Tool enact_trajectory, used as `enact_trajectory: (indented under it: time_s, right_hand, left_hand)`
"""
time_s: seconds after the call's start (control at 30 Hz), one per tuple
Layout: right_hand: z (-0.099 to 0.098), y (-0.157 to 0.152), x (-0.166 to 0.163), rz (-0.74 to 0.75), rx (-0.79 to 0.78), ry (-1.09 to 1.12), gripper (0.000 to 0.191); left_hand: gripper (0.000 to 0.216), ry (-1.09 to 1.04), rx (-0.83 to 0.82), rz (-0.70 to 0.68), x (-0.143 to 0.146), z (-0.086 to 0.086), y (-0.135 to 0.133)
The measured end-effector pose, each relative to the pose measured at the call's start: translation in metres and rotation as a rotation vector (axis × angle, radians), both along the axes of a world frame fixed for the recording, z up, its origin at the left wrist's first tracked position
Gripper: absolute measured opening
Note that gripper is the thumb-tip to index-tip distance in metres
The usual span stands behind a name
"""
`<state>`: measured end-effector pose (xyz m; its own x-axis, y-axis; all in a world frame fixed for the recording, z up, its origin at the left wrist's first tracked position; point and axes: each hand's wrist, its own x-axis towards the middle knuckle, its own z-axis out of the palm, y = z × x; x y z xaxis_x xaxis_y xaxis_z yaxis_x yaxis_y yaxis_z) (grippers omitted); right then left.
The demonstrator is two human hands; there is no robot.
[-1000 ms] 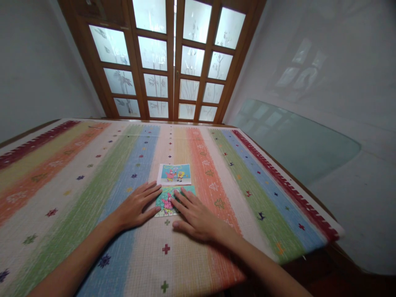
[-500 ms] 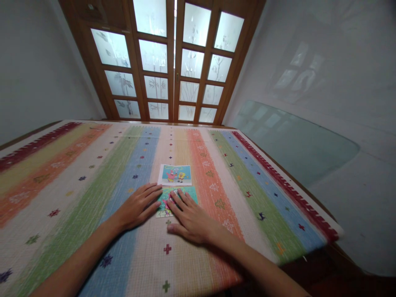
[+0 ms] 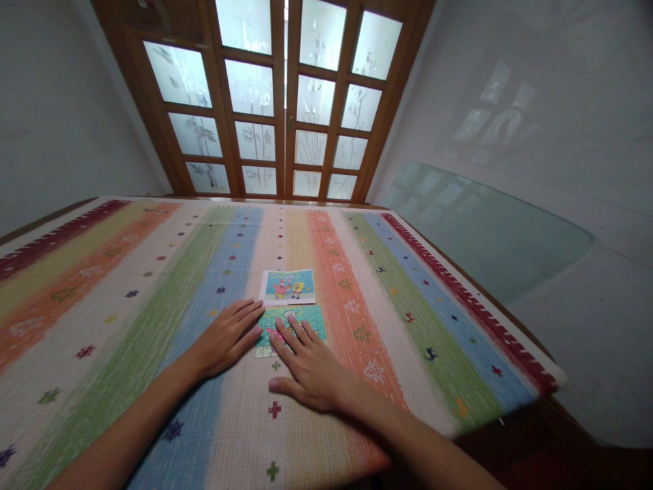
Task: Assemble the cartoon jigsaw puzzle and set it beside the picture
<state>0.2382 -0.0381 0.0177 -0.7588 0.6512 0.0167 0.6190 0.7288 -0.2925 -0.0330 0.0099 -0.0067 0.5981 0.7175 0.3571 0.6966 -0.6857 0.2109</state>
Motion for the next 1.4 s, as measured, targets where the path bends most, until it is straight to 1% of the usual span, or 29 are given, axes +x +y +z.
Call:
enact_trajectory:
  time_s: [0.33,0.57,0.7,0.77,0.9,0.97,1.07,1.2,1.4]
  right_hand:
    - [0.001,-0.001,0.000,-0.004,-0.002,0.006,0.084]
    - [-0.001,-0.001,-0.001,-0.004,-0.023,0.019,0.083]
    - [0.004,-0.001,0.002,-0.004,-0.036,0.044,0.082]
    - [0.010,0.000,0.006,-0.029,-0.043,0.075,0.081]
    - [0.017,0.001,0.018,-0.163,-0.065,0.085,0.077]
    - [0.016,-0.001,0.021,-0.187,-0.052,0.071,0.075]
    - [0.012,-0.006,0.020,-0.138,-0.019,0.057,0.075]
    - [0.008,-0.009,0.006,-0.068,-0.012,0.040,0.077]
    - [-0.004,-0.007,-0.012,-0.085,0.033,0.030,0.079]
  left_hand:
    - [0.047,-0.022,0.003,-0.019,0.001,0.004,-0.001]
    - [0.045,-0.026,0.034,-0.020,0.003,0.008,-0.003]
    - [0.047,-0.027,0.035,-0.033,0.003,0.014,-0.006]
    - [0.049,-0.032,0.037,-0.037,0.003,0.016,-0.007]
    - [0.053,-0.047,0.059,-0.045,0.002,0.018,-0.008]
    - [0.051,-0.048,0.066,-0.053,0.003,0.018,-0.008]
    - [0.047,-0.057,0.050,-0.059,0.004,0.019,-0.008]
    - [0.047,-0.058,0.046,-0.065,0.004,0.020,-0.009]
    - [0.043,-0.069,0.028,-0.061,0.005,0.020,-0.009]
